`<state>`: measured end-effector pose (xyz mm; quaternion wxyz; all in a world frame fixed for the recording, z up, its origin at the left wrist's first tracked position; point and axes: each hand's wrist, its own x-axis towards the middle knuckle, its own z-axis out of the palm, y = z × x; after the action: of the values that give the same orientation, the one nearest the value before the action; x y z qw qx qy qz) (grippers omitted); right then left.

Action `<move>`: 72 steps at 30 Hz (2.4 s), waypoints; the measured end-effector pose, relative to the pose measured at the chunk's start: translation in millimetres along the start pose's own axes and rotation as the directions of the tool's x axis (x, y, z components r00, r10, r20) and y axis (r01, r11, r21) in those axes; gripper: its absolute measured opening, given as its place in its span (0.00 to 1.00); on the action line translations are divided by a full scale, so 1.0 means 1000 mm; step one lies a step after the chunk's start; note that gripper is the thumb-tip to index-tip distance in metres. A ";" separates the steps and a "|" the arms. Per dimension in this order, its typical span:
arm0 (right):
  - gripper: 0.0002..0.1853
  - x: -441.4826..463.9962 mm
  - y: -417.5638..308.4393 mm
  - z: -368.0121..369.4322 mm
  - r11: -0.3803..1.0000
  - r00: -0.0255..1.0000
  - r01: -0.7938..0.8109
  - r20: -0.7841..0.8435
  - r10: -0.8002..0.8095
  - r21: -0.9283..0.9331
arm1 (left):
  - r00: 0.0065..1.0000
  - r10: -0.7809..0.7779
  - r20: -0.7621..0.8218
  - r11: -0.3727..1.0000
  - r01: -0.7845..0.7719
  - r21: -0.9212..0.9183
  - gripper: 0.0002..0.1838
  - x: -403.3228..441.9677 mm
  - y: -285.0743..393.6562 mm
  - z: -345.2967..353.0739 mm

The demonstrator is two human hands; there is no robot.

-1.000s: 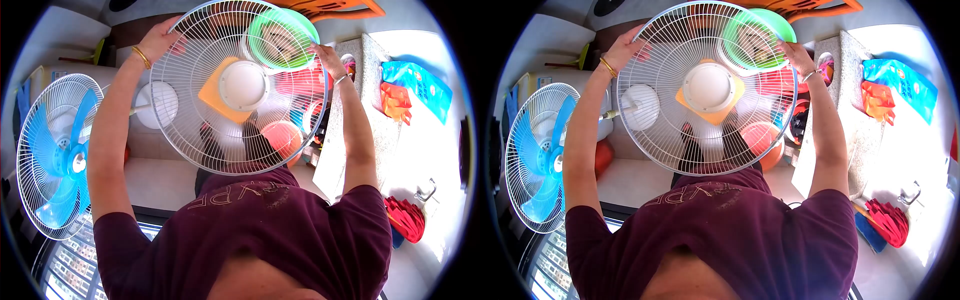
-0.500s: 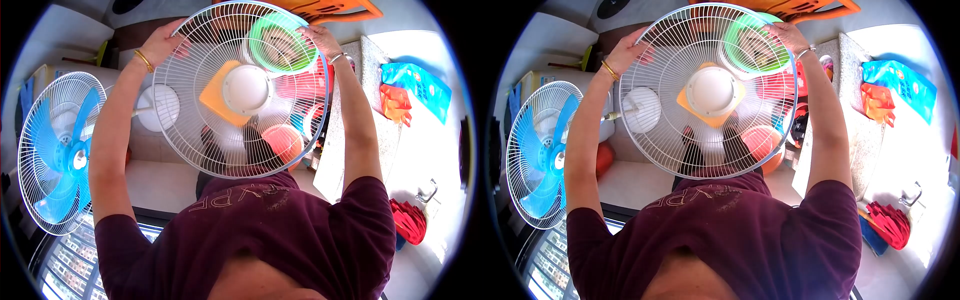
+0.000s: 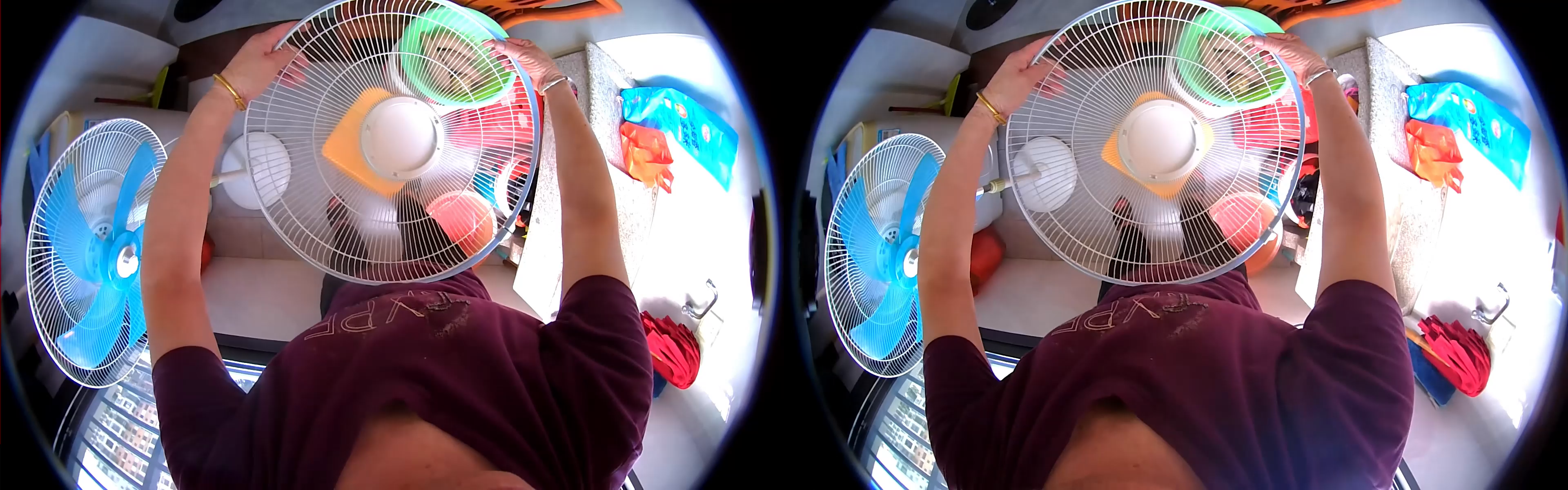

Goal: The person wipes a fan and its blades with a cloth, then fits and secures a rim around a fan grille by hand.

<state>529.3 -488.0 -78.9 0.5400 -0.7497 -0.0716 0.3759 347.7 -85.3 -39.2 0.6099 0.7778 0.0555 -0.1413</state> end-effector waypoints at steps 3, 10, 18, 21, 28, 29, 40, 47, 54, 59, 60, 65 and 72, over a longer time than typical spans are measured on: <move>0.17 -0.003 0.000 0.001 0.999 1.000 0.018 0.000 -0.018 -0.049 | 1.000 0.015 -0.011 0.999 -0.015 0.028 0.22 0.002 0.000 -0.001; 0.16 -0.001 0.029 0.001 0.980 0.998 0.043 0.038 -0.051 0.197 | 1.000 0.019 0.014 0.998 -0.020 0.054 0.23 0.004 -0.002 0.003; 0.18 -0.021 0.024 0.010 0.907 0.997 0.032 0.045 -0.056 0.420 | 0.994 0.019 0.111 1.000 -0.019 -0.007 0.22 0.015 -0.009 -0.007; 0.18 -0.020 0.040 0.006 0.934 0.993 0.117 -0.017 -0.118 0.337 | 0.999 -0.047 -0.010 0.998 0.048 0.028 0.14 0.001 0.014 0.003; 0.16 -0.027 0.059 0.003 0.934 0.995 0.093 -0.074 -0.071 0.345 | 0.998 -0.041 -0.050 0.994 0.046 0.095 0.13 -0.002 0.024 0.012; 0.15 -0.031 0.054 0.007 0.947 0.991 0.078 -0.126 -0.041 0.311 | 0.994 -0.083 -0.071 0.993 0.089 0.081 0.13 -0.001 0.027 0.012; 0.20 -0.067 0.074 0.005 0.917 0.867 0.101 -0.418 -0.271 -0.386 | 0.993 -0.100 -0.056 0.990 0.105 0.093 0.11 0.000 0.026 0.001; 0.22 -0.085 0.078 0.016 0.920 0.825 0.005 -0.519 -0.225 -0.391 | 0.996 -0.051 -0.067 0.993 0.057 0.100 0.11 0.002 0.023 0.001; 0.18 -0.084 0.097 0.013 0.985 0.851 0.156 -0.496 -0.173 -0.076 | 0.999 -0.027 -0.030 0.998 0.029 0.061 0.12 0.003 0.017 -0.002; 0.17 -0.092 0.085 0.016 0.985 0.865 0.171 -0.474 -0.166 -0.032 | 0.998 -0.063 -0.018 0.998 0.063 0.007 0.13 0.002 0.021 -0.006; 0.17 -0.094 0.087 0.016 0.989 0.869 0.112 -0.473 -0.145 -0.097 | 0.998 -0.056 -0.005 0.998 0.056 -0.027 0.13 0.002 0.019 -0.007; 0.22 -0.112 0.087 0.036 0.905 0.804 -0.020 -0.545 -0.238 -0.425 | 0.992 -0.081 -0.102 0.996 0.085 0.038 0.14 -0.008 0.028 0.000; 0.20 -0.171 0.075 0.086 0.844 0.838 -0.318 -0.544 0.037 -0.432 | 0.979 -0.122 -0.161 0.990 0.131 0.044 0.15 -0.018 0.026 -0.003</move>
<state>330.4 -541.1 -71.5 0.2843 -0.9404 0.0521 0.1792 338.1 -87.3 -9.4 0.5719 0.7978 0.1490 -0.1193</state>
